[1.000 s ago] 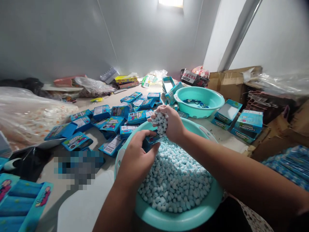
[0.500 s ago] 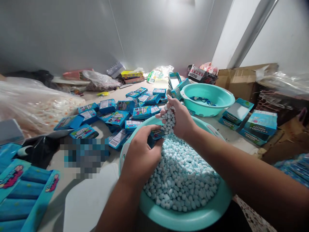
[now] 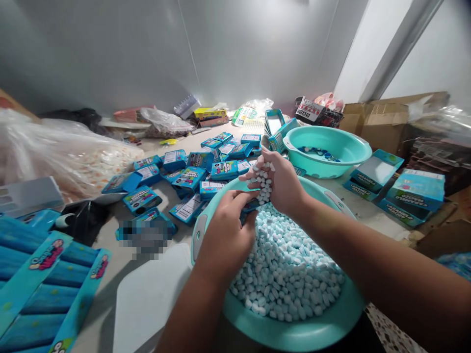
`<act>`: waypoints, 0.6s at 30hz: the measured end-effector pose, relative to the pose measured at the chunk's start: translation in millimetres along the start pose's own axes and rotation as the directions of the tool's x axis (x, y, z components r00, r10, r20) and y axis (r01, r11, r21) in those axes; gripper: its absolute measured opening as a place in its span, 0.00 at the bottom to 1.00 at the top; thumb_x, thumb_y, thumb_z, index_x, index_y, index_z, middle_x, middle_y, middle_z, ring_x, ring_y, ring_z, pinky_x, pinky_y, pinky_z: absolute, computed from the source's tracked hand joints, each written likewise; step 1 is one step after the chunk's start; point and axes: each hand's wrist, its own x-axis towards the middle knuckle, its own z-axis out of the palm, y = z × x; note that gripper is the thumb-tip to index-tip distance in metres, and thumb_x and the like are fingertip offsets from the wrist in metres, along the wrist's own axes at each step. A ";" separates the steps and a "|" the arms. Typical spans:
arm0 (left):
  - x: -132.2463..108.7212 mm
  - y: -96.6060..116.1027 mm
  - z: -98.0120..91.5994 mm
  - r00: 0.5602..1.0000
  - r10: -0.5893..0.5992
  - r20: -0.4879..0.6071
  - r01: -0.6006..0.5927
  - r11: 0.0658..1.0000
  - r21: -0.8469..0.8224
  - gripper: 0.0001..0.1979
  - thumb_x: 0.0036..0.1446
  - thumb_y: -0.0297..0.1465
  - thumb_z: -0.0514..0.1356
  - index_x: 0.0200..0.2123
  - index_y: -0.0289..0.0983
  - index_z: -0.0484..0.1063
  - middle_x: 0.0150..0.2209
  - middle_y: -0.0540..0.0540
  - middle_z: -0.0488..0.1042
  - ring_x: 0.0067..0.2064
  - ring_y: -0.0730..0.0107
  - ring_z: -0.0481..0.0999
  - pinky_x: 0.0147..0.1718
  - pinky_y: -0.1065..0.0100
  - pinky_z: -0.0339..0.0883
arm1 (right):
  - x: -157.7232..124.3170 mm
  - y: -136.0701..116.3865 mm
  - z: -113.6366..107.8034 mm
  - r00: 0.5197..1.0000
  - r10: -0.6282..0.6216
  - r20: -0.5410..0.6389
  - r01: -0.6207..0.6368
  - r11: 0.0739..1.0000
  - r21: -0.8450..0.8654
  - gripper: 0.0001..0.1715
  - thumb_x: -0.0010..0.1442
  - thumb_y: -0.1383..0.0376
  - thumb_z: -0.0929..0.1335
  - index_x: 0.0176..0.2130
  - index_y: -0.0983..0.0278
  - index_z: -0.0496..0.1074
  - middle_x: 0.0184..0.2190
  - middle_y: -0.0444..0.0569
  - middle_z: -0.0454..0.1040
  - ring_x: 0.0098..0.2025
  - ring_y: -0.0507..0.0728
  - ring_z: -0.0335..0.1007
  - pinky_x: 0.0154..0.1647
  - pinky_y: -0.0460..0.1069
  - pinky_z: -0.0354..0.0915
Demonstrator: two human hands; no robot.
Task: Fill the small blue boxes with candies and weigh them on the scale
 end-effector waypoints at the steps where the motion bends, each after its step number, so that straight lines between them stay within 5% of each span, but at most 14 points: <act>1: -0.1 0.3 0.2 1.000 -0.014 -0.012 0.014 1.000 -0.007 0.17 0.60 0.25 0.58 0.51 0.41 0.75 0.55 0.44 0.73 0.58 0.62 0.72 0.58 0.61 0.68 | -0.3 0.0 0.3 1.000 0.005 0.015 -0.004 1.000 -0.008 0.19 0.54 0.49 0.69 0.27 0.60 0.64 0.26 0.47 0.70 0.36 0.58 0.73 0.32 0.50 0.68; 8: 0.4 -0.7 -0.6 0.986 -0.146 -0.076 0.144 0.989 -0.032 0.18 0.61 0.27 0.58 0.53 0.46 0.74 0.52 0.47 0.74 0.54 0.63 0.74 0.55 0.61 0.68 | -2.2 -3.2 -2.6 0.994 -0.060 0.086 0.064 0.997 -0.050 0.23 0.56 0.47 0.70 0.25 0.62 0.67 0.24 0.47 0.69 0.32 0.55 0.73 0.34 0.51 0.70; 15: -0.5 -3.8 -1.6 0.949 -0.284 -0.135 0.290 0.957 0.025 0.16 0.59 0.34 0.61 0.51 0.46 0.71 0.43 0.49 0.76 0.28 0.72 0.70 0.33 0.66 0.68 | -0.3 -12.7 -11.4 0.994 -0.066 0.086 0.080 0.982 -0.172 0.29 0.57 0.39 0.67 0.27 0.61 0.67 0.25 0.49 0.72 0.27 0.54 0.72 0.25 0.49 0.67; 18: -0.2 -5.7 -1.0 0.939 -0.311 -0.149 0.314 0.949 -0.006 0.20 0.58 0.36 0.61 0.54 0.46 0.68 0.44 0.48 0.75 0.27 0.73 0.69 0.31 0.67 0.67 | -1.1 -16.0 -14.7 0.985 -0.151 0.082 0.169 0.935 -0.312 0.26 0.59 0.42 0.67 0.30 0.61 0.67 0.26 0.48 0.73 0.25 0.53 0.70 0.22 0.48 0.63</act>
